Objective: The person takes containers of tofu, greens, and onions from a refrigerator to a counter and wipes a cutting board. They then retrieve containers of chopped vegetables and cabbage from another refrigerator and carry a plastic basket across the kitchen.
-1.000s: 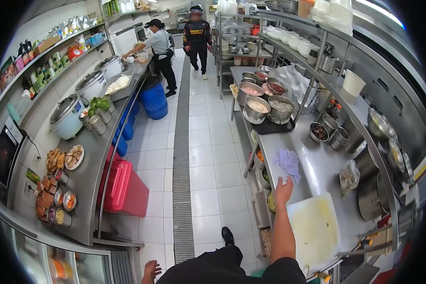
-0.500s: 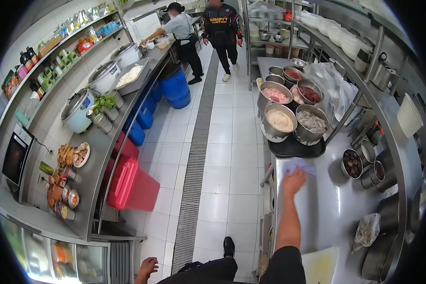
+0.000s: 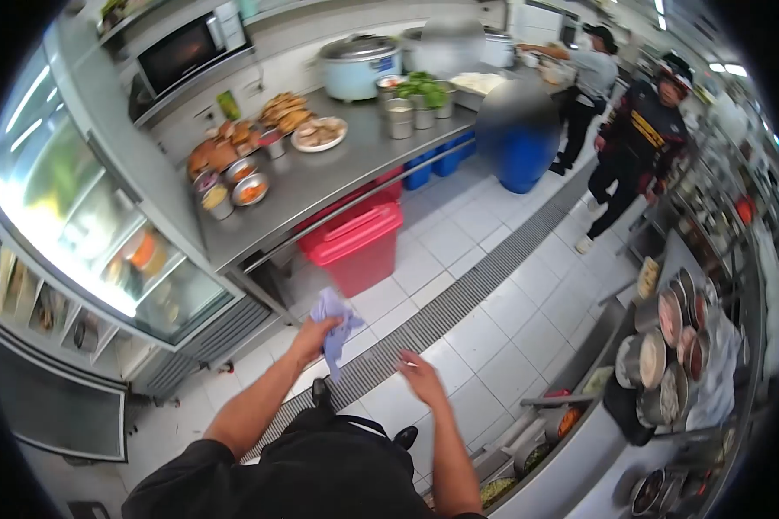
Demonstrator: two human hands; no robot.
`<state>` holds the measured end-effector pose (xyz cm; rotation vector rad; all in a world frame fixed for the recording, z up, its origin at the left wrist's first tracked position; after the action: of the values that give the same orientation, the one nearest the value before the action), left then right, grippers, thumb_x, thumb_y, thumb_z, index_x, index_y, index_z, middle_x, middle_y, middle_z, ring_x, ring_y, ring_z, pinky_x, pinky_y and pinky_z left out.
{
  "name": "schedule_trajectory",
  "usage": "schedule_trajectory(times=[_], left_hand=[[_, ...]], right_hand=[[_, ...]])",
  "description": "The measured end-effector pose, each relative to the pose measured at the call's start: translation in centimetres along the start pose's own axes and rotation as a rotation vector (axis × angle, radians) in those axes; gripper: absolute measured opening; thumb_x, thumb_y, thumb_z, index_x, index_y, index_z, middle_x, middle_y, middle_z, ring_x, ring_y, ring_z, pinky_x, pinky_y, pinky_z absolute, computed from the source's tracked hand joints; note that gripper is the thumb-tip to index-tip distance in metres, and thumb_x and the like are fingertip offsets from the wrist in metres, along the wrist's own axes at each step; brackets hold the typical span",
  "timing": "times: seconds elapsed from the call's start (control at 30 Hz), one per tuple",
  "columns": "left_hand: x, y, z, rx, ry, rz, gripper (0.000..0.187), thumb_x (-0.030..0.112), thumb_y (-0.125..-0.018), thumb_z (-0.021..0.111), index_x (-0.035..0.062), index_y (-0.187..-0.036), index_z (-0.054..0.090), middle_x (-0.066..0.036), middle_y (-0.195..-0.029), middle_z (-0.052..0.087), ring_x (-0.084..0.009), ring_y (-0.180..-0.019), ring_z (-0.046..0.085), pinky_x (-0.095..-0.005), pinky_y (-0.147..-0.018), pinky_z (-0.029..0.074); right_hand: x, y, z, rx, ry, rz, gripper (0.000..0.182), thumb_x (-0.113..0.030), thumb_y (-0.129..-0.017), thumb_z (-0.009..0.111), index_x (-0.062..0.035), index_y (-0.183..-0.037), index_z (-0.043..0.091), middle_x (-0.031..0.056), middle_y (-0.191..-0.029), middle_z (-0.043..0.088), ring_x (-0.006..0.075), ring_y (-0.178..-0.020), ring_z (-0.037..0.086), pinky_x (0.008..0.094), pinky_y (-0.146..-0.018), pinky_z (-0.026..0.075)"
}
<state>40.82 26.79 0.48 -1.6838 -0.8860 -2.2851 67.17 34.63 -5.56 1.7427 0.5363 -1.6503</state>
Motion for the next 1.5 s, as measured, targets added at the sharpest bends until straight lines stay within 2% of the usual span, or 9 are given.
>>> schedule_trajectory(times=[0.2, 0.27, 0.37, 0.63, 0.9, 1.0, 1.03, 1.17, 1.5], left_hand=[[13.9, -12.3, -15.6, 0.362, -1.049, 0.311, 0.045, 0.034, -0.071, 0.064, -0.0016, -0.099, 0.063, -0.023, -0.088, 0.065, -0.0353, -0.086, 0.065, -0.0392, -0.080, 0.050], [17.4, -15.4, -19.7, 0.356, -1.222, 0.192, 0.056, 0.037, -0.071, 0.067, 0.0008, -0.113, 0.058, -0.023, -0.106, 0.061, -0.0347, -0.103, 0.059, -0.0453, -0.086, 0.048], [16.3, -21.4, -27.4, 0.477, -1.509, 0.093, 0.062, 0.041, -0.078, 0.064, 0.0121, -0.130, 0.047, -0.011, -0.137, 0.039, -0.0336, -0.126, 0.039, -0.0598, -0.094, 0.036], [6.3, -25.3, -50.3, 0.791, -1.547, 0.870, 0.036, 0.022, -0.080, 0.061, 0.0099, -0.114, 0.058, -0.013, -0.114, 0.057, -0.0304, -0.109, 0.051, -0.0456, -0.093, 0.040], [7.2, -16.9, -37.9, -0.090, -1.219, 0.114, 0.033, 0.028, -0.090, 0.051, 0.0003, -0.098, 0.066, -0.022, -0.087, 0.066, -0.0353, -0.085, 0.064, -0.0419, -0.077, 0.049], [7.2, -14.1, -29.0, -0.676, -1.419, 0.209, 0.035, 0.033, -0.090, 0.049, 0.0041, -0.098, 0.067, -0.019, -0.097, 0.066, -0.0356, -0.092, 0.063, -0.0430, -0.081, 0.048], [5.0, -14.9, -28.6, -0.650, -1.368, 0.817, 0.037, 0.036, -0.089, 0.049, 0.0038, -0.096, 0.066, -0.021, -0.092, 0.065, -0.0378, -0.090, 0.062, -0.0421, -0.080, 0.048], [6.7, -13.2, -24.2, -1.002, -1.134, 0.400, 0.041, 0.040, -0.090, 0.049, 0.0020, -0.085, 0.064, -0.021, -0.077, 0.063, -0.0370, -0.076, 0.061, -0.0441, -0.069, 0.045], [5.7, 8.3, -25.4, -1.761, -0.681, -0.118, 0.020, 0.021, -0.089, 0.059, 0.0019, -0.082, 0.061, 0.004, -0.070, 0.052, -0.0054, -0.067, 0.046, -0.0236, -0.059, 0.038]], right_hand=[[14.5, 10.6, -10.6, 0.388, 0.847, 0.183, 0.035, -0.031, -0.082, 0.060, 0.0013, -0.095, 0.064, 0.0178, -0.087, 0.066, 0.0362, -0.087, 0.061, 0.0401, -0.076, 0.048], [24.9, 17.3, -13.6, 0.524, 0.723, 0.313, 0.023, -0.028, -0.086, 0.055, -0.0069, -0.076, 0.056, 0.0061, -0.061, 0.053, 0.0240, -0.055, 0.055, 0.0344, -0.051, 0.043], [17.1, 20.9, -3.2, 0.819, -0.038, 0.892, 0.015, -0.026, -0.087, 0.053, -0.0116, -0.084, 0.054, 0.0034, -0.061, 0.050, 0.0187, -0.053, 0.054, 0.0298, -0.046, 0.043], [13.5, 10.3, 23.2, 0.441, -0.139, 1.001, 0.031, -0.032, -0.091, 0.055, -0.0084, -0.111, 0.059, 0.0059, -0.089, 0.064, 0.0176, -0.072, 0.064, 0.0305, -0.059, 0.051], [12.2, -3.3, 28.3, 0.592, 0.362, 0.647, 0.044, -0.045, -0.086, 0.055, -0.0079, -0.108, 0.064, 0.0145, -0.098, 0.068, 0.0296, -0.091, 0.065, 0.0375, -0.081, 0.050], [7.6, -4.9, 30.9, 0.720, 0.204, 0.499, 0.044, -0.044, -0.086, 0.056, -0.0081, -0.111, 0.063, 0.0150, -0.099, 0.067, 0.0315, -0.094, 0.064, 0.0377, -0.083, 0.049], [5.9, -4.7, 32.0, 0.763, 0.279, 0.483, 0.041, -0.039, -0.086, 0.058, -0.0073, -0.111, 0.062, 0.0139, -0.100, 0.068, 0.0280, -0.092, 0.065, 0.0351, -0.082, 0.050], [9.3, 0.3, 39.0, 1.020, -0.203, 0.296, 0.042, -0.034, -0.086, 0.064, -0.0038, -0.115, 0.060, 0.0081, -0.094, 0.067, 0.0149, -0.077, 0.063, 0.0281, -0.069, 0.051], [3.5, 3.0, 55.1, 1.508, 0.242, -0.062, 0.050, -0.029, -0.082, 0.066, -0.0015, -0.121, 0.050, 0.0148, -0.104, 0.061, 0.0258, -0.098, 0.059, 0.0337, -0.085, 0.047]])
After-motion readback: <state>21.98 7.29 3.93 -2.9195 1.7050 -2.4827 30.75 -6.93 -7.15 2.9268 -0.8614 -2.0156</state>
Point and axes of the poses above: each hand's wrist, its own y-axis away from the middle knuckle, its own z-axis out of the palm, x = y × z, the point moved 2 cm from there along -y, towards the middle knuckle
